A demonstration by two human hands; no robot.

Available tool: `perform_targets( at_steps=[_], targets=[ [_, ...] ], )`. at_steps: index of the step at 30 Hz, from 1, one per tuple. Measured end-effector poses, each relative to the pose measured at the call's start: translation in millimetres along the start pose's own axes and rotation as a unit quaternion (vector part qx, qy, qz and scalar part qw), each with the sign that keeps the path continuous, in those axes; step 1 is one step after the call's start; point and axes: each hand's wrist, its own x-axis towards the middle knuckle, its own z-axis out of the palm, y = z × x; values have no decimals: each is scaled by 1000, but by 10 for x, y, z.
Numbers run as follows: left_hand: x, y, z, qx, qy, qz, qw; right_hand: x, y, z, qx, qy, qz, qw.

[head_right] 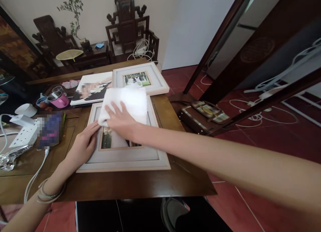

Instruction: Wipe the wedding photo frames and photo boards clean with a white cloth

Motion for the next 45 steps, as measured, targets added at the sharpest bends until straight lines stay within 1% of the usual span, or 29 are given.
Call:
perform_targets(
  at_steps=[2, 4, 6, 8, 9, 11, 13, 15, 16, 18, 19, 22, 23, 26, 28, 30, 32, 34, 36, 38, 40, 42, 45],
  targets=[
    [9, 45, -19, -3, 16, -13, 1000, 175, 115, 28, -34, 1, -3, 999],
    [15, 90, -37, -8, 35, -27, 999, 236, 132, 54, -49, 8, -24, 999],
    [14, 118, -47, -14, 44, -36, 998, 170, 45, 90, -41, 38, -42, 998],
    [8, 120, -45, -15, 39, -45, 998, 0, -119, 115, -13, 59, -51, 997],
    [4, 112, -40, -15, 34, -47, 998, -109, -213, 113, 3, 58, -56, 997],
    [-3, 90, -27, -16, 26, -45, 999, -340, -388, 63, 36, 28, -72, 996],
    [-6, 75, -18, -16, 21, -41, 999, -543, -499, -44, 70, -22, -101, 992],
    [-3, 79, -20, -17, 15, -49, 999, -664, -518, -169, 110, -65, -126, 984],
    [-2, 86, -25, -17, 10, -53, 998, -681, -491, -221, 128, -78, -129, 980],
    [0, 104, -39, -22, 0, -47, 999, -621, -382, -274, 142, -78, -107, 981],
    [-1, 111, -45, -27, -3, -37, 999, -544, -310, -271, 133, -61, -85, 986],
    [-9, 112, -54, -37, 6, -24, 999, -185, -99, -175, 64, 13, -27, 998],
    [-13, 106, -53, -39, 10, -27, 999, -50, -50, -130, 42, 25, -15, 999],
    [-25, 78, -42, -48, 21, -27, 998, 261, -33, -10, 20, 17, 10, 1000],
    [-33, 65, -37, -56, 17, -18, 998, 315, -131, 36, 32, 18, 2, 999],
    [-41, 68, -41, -65, 8, -19, 998, 235, -289, 44, 44, 30, -24, 998],
    [-46, 83, -53, -81, 8, -30, 996, 62, -466, 13, 50, 25, -50, 997],
    [-43, 104, -67, -112, 24, -56, 992, -144, -622, -54, 56, 6, -77, 995],
    [-31, 118, -78, -142, 46, -87, 985, -334, -729, -144, 74, -18, -107, 991],
    [-13, 123, -83, -145, 57, -109, 982, -482, -782, -235, 100, -42, -141, 984],
    [5, 122, -83, -120, 53, -113, 985, -577, -801, -300, 127, -56, -173, 975],
    [20, 119, -81, -94, 47, -109, 988, -620, -815, -319, 141, -36, -189, 971],
    [35, 115, -75, -75, 52, -106, 990, -620, -857, -266, 128, 7, -198, 972]
  ],
)
